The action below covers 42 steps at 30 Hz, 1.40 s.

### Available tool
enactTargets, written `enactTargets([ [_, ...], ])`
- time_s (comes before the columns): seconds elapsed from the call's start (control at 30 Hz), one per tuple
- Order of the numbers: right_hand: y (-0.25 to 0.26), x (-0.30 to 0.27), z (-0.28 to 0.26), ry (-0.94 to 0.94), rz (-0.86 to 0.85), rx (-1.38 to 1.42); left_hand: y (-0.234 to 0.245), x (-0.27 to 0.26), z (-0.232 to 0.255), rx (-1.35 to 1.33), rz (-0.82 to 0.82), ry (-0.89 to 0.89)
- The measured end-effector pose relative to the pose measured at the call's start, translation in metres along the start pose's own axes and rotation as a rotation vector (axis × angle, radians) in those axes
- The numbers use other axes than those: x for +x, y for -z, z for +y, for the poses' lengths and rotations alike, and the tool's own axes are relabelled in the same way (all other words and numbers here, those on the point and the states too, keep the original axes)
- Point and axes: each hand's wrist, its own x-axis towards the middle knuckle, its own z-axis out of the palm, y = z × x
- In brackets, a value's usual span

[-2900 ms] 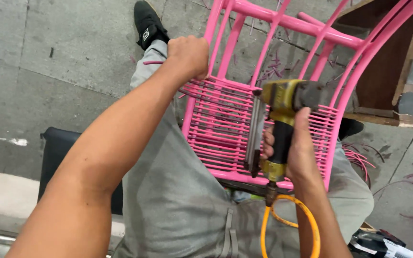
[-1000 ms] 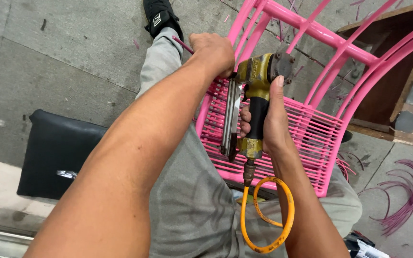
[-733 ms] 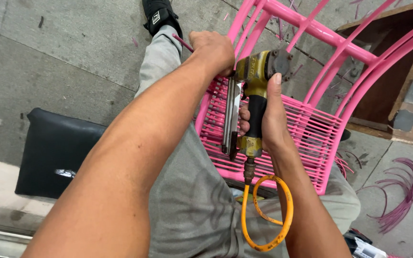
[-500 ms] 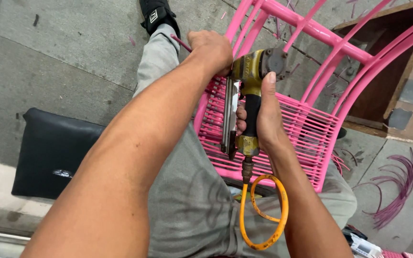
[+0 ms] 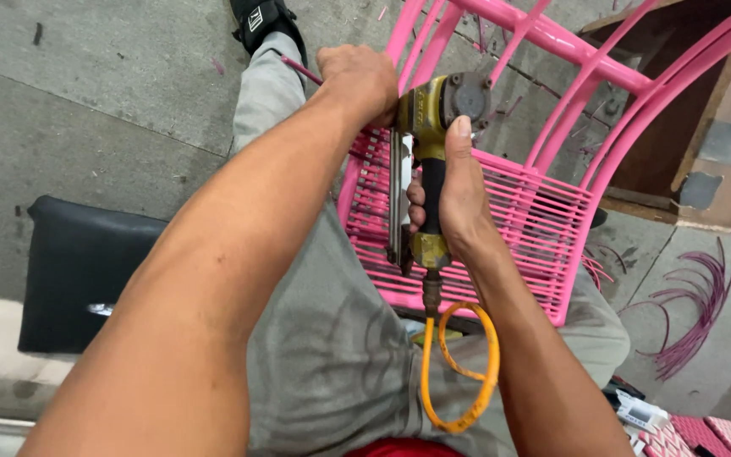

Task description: Weaving plastic strips into a chair frame and securing them with a nail gun.

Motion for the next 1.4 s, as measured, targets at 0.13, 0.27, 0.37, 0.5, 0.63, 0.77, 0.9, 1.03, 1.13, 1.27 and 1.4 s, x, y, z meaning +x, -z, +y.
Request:
enactTargets([
  [0.13,-0.002,0.007,0.009,0.007,0.022,0.022,-0.012,0.002,-0.005,-0.027,0.107,-0.029],
  [0.27,0.001,0.006,0.003,-0.009,0.037,0.043,-0.011,-0.001,0.000,-0.034,0.158,-0.052],
  [0.37,0.023,0.005,0.007,-0.040,-0.054,0.090,-0.005,-0.001,-0.002,-0.063,0.132,-0.032],
  [0.5,0.079,-0.030,0.024,0.051,-0.132,-0.097,-0.020,0.005,-0.003,-0.012,0.107,0.019],
  [0.63,0.101,-0.089,0.023,0.566,-0.167,-0.463,-0.014,-0.001,-0.001,0.028,0.116,-0.027],
  [0.77,0.124,-0.105,0.064,0.637,-0.074,-1.021,-0.018,0.007,-0.002,0.048,0.067,0.013],
  [0.9,0.126,-0.103,0.094,0.505,-0.048,-1.299,-0.021,0.018,-0.007,0.112,0.037,0.011],
  [1.03,0.133,-0.102,0.112,0.541,-0.031,-1.214,-0.016,0.006,-0.004,0.171,0.057,0.013],
  [1.13,0.141,-0.105,0.119,0.663,-0.017,-1.040,-0.017,0.010,0.000,0.217,0.000,0.063],
  [1.27,0.155,-0.132,0.102,0.620,-0.068,-0.818,-0.010,0.002,0.003,0.200,0.011,0.172],
  [1.4,0.213,-0.181,0.082,0.407,-0.251,-0.733,-0.004,-0.001,0.008,0.203,-0.032,0.193],
])
